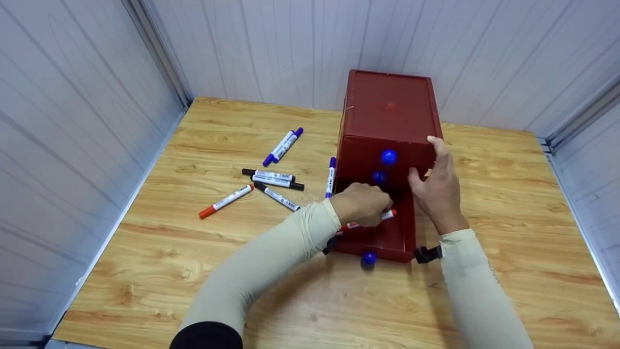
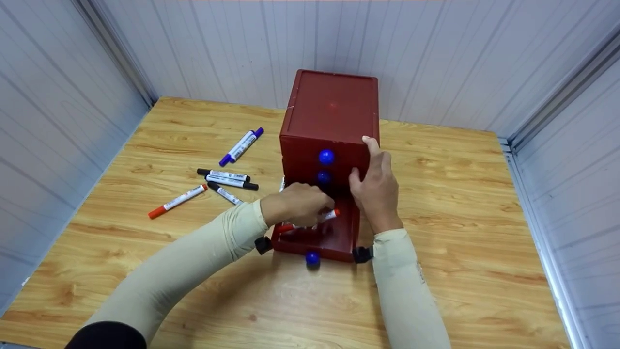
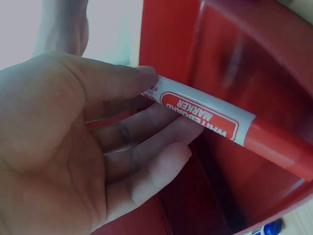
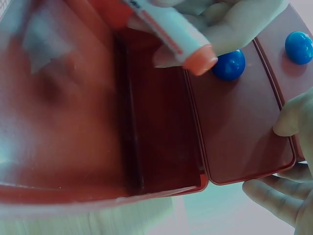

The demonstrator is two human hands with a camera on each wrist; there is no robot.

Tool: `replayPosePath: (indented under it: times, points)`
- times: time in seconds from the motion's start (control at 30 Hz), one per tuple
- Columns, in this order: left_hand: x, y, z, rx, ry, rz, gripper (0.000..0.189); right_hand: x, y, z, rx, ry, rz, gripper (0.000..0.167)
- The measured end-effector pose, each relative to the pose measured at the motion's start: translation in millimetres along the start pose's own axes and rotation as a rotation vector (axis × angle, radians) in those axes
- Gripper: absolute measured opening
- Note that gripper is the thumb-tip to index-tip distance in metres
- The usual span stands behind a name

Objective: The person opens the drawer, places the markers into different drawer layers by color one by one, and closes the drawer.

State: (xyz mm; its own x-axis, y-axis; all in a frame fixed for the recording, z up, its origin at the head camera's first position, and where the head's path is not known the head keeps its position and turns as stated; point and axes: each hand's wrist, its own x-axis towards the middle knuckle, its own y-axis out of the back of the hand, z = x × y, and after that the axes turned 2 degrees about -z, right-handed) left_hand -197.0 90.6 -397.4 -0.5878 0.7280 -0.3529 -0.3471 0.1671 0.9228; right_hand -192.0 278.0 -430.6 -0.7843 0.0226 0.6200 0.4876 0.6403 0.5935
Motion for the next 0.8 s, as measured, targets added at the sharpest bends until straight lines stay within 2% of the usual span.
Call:
replayPosePath:
  times: [0.4,0.8]
  points:
    - [3.2,-27.0,16.9,0.188,-0.076,-0.052,0.005,0.6,-1,1,-0.002,0.013,-0.001,0.069]
    - [2.8,-22.8,14.6,0.139,-0.088,-0.084,0.007,-0.3,0,1,0.006,-0.001,-0.009,0.07]
